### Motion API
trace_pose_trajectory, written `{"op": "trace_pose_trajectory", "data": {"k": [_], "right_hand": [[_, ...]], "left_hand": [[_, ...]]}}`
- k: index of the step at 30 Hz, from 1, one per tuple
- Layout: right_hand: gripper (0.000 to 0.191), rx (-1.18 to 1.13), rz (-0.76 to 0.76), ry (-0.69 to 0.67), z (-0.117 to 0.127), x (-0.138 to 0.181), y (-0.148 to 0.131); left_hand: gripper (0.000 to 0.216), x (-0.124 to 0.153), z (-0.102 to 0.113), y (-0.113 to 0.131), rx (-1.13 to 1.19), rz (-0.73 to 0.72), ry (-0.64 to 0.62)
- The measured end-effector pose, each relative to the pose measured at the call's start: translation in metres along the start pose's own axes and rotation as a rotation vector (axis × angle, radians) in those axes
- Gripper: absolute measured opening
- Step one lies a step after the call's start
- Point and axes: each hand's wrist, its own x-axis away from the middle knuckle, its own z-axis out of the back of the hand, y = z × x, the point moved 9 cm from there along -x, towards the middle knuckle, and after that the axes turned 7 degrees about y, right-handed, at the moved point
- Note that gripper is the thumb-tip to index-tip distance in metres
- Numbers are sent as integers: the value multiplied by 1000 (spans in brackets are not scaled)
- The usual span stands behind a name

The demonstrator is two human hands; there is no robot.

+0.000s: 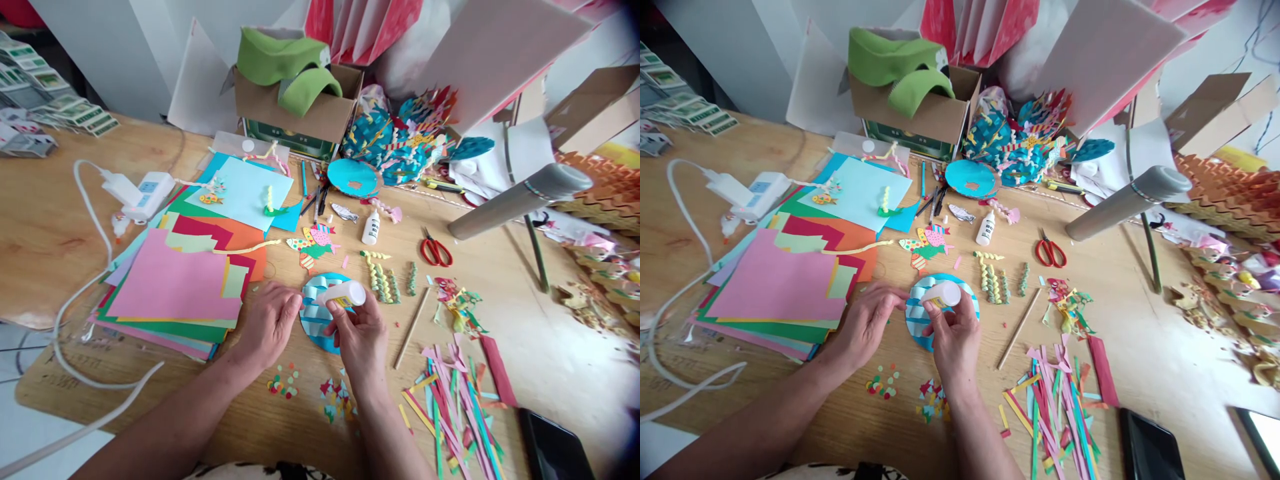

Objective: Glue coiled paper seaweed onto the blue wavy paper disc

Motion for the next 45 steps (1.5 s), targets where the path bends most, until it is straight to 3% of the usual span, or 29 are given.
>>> {"op": "trace_pose_trajectory", "data": {"k": [45], "right_hand": [[33, 96, 31, -20, -1, 3, -1]], "left_hand": [[42, 0, -1, 2, 9, 8, -14]]}}
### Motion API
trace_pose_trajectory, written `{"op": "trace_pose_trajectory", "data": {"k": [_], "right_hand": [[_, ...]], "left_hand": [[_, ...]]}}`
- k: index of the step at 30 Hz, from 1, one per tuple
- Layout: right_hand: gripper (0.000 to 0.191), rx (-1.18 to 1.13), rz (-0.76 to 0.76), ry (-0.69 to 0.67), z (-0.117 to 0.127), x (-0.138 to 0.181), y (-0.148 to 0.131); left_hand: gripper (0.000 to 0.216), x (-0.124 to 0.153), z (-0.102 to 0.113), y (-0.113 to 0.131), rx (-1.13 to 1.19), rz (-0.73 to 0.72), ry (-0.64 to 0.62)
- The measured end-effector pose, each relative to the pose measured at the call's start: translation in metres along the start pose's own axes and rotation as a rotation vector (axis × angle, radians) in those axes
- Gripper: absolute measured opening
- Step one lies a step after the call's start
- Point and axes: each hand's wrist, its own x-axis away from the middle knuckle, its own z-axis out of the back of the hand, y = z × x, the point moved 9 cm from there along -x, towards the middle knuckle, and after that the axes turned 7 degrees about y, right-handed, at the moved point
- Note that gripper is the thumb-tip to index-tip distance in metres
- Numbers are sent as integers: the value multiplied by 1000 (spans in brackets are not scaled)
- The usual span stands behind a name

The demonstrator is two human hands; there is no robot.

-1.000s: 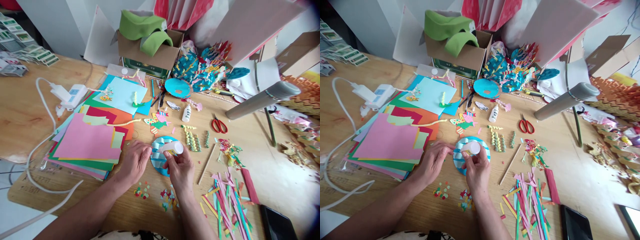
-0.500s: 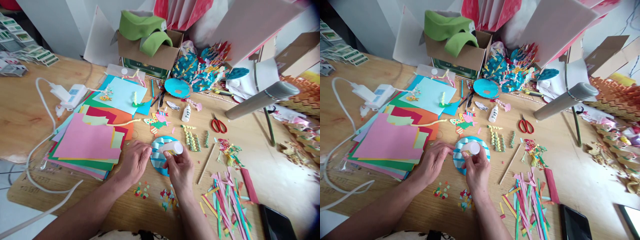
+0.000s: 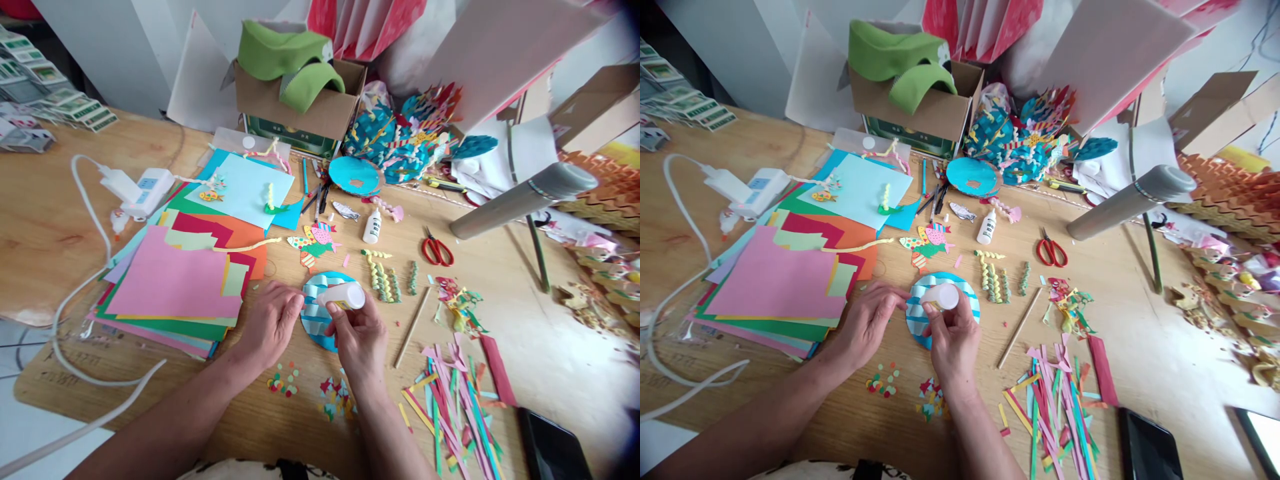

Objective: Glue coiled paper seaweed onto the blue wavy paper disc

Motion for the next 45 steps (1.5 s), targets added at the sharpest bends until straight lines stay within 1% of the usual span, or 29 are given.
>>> {"op": "trace_pose_trajectory", "data": {"k": [7, 16, 28, 36, 45], "right_hand": [[36, 5, -5, 0, 1, 1, 2], [35, 4, 11, 8, 1, 0, -2], [35, -44, 5, 56, 9, 0, -5], [35, -4, 15, 29, 5, 0, -4], [36, -16, 13, 32, 4, 0, -2]], "left_hand": [[43, -1, 1, 1, 8, -2, 3], [43, 0, 0, 0, 9, 3, -1], [43, 1, -1, -3, 5, 5, -4], [44, 0, 0, -1, 7, 6, -1], [43, -1, 2, 0, 22, 14, 4]]}}
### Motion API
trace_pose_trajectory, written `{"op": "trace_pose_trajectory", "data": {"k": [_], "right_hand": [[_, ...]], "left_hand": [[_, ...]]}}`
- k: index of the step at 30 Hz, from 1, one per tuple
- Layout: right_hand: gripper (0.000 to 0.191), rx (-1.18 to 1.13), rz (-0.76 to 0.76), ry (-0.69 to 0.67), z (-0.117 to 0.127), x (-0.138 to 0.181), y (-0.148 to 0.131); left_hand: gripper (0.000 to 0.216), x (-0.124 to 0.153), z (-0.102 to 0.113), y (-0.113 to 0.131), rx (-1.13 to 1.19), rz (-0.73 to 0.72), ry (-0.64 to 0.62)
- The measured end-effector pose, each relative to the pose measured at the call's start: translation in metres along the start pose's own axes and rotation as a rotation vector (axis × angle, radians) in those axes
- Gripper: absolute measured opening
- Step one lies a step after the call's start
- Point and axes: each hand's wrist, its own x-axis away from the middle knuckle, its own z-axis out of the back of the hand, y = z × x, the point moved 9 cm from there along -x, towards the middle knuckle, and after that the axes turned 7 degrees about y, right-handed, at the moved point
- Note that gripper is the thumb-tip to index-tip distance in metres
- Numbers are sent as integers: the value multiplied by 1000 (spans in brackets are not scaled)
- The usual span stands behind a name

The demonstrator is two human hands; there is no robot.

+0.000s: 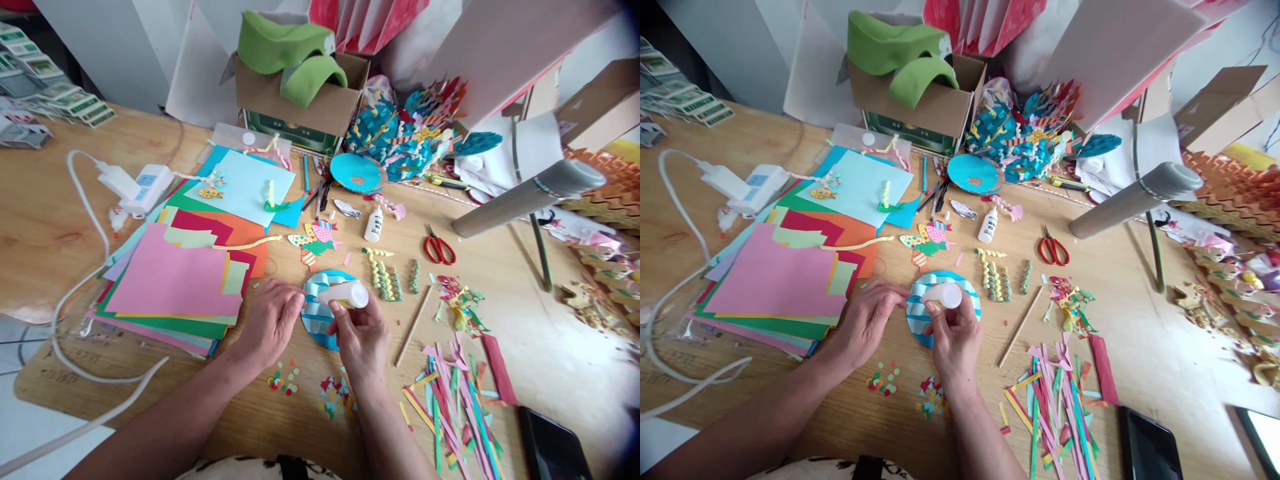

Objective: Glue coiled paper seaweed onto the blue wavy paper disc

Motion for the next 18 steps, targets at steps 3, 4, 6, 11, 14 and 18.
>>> {"op": "trace_pose_trajectory", "data": {"k": [3, 4, 6, 11, 14, 18], "right_hand": [[35, -38, -20, 42, 5, -1, 1], [35, -64, -29, 65, 7, -1, 1], [36, -136, -57, 96, 11, -3, 4], [36, -372, -179, 107, 13, -10, 13], [42, -474, -281, 105, 11, -14, 20], [48, -585, -433, 89, 9, -13, 26]], "left_hand": [[44, 0, -1, 0, 1, -4, -3], [44, 0, -1, 0, 0, -4, -4], [44, 1, -1, -1, 2, -2, -3], [44, 1, -1, -1, 12, 0, 1], [44, 0, -1, 0, 7, -8, 4], [44, 1, -2, -2, -2, -5, -2]]}}
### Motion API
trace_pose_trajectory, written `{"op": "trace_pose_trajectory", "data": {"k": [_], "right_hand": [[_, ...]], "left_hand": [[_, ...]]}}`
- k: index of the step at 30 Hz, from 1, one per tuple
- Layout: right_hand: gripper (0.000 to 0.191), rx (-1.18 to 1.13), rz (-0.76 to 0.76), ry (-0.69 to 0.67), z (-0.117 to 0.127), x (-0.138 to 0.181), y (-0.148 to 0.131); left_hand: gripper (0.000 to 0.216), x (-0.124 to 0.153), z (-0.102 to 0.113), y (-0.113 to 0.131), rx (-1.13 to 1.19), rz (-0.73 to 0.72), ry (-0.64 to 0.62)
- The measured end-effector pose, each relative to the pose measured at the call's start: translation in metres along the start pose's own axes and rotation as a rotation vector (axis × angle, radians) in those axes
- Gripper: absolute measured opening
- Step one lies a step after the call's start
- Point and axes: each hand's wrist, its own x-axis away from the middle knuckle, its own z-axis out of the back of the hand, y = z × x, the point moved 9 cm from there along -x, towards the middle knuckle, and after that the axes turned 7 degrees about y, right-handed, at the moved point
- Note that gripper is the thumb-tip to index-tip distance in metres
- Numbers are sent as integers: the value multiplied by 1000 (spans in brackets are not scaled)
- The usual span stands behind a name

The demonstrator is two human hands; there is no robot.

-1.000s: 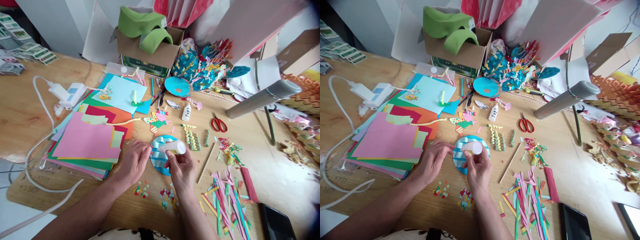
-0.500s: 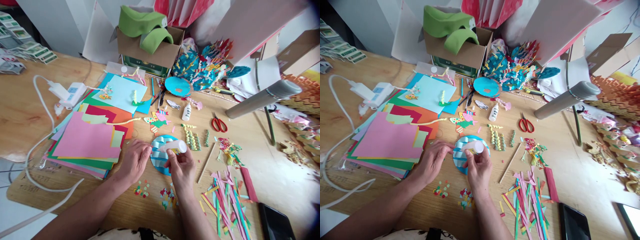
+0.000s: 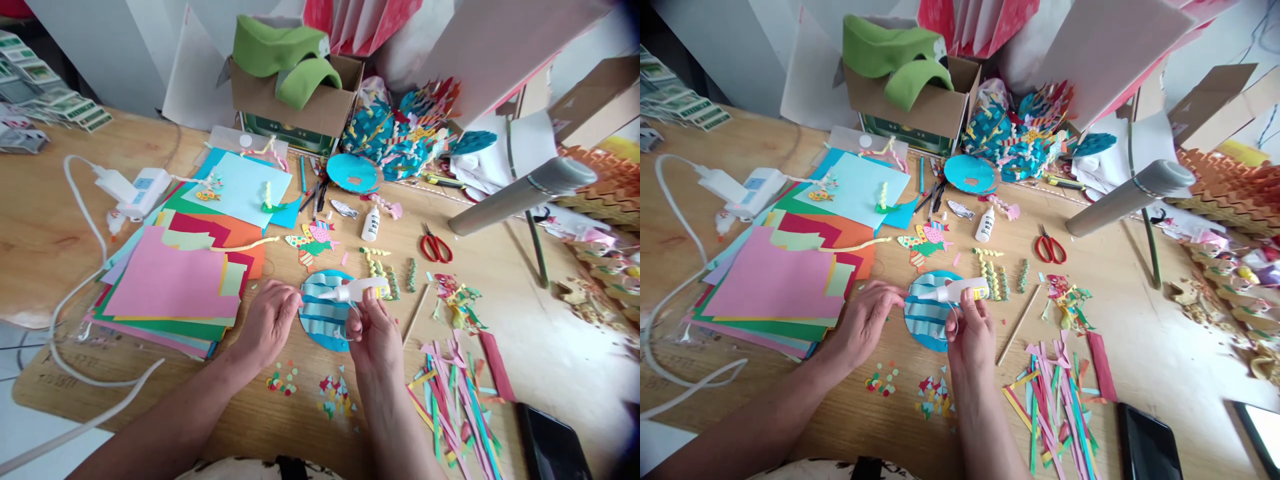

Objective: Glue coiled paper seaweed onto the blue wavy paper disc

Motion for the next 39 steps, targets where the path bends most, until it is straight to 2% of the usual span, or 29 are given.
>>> {"op": "trace_pose_trajectory", "data": {"k": [8, 14, 17, 22, 33, 39], "right_hand": [[44, -72, -191, -162, -11, 20, -14], [30, -172, -98, -253, -14, 25, -53], [28, -216, -46, -216, -8, 17, -72], [31, -229, 87, -69, 4, -3, -93], [58, -166, 125, 130, 22, -35, -79], [59, -97, 120, 141, 28, -46, -72]], "left_hand": [[43, 1, 0, -3, 0, -4, 23], [44, 1, 1, -2, 5, -16, 28], [44, 0, 2, -2, -6, -5, 27], [44, 0, 0, -3, 6, -1, 14], [45, -1, 0, -2, 11, -1, 0], [43, 0, 0, -4, 4, 1, -11]]}}
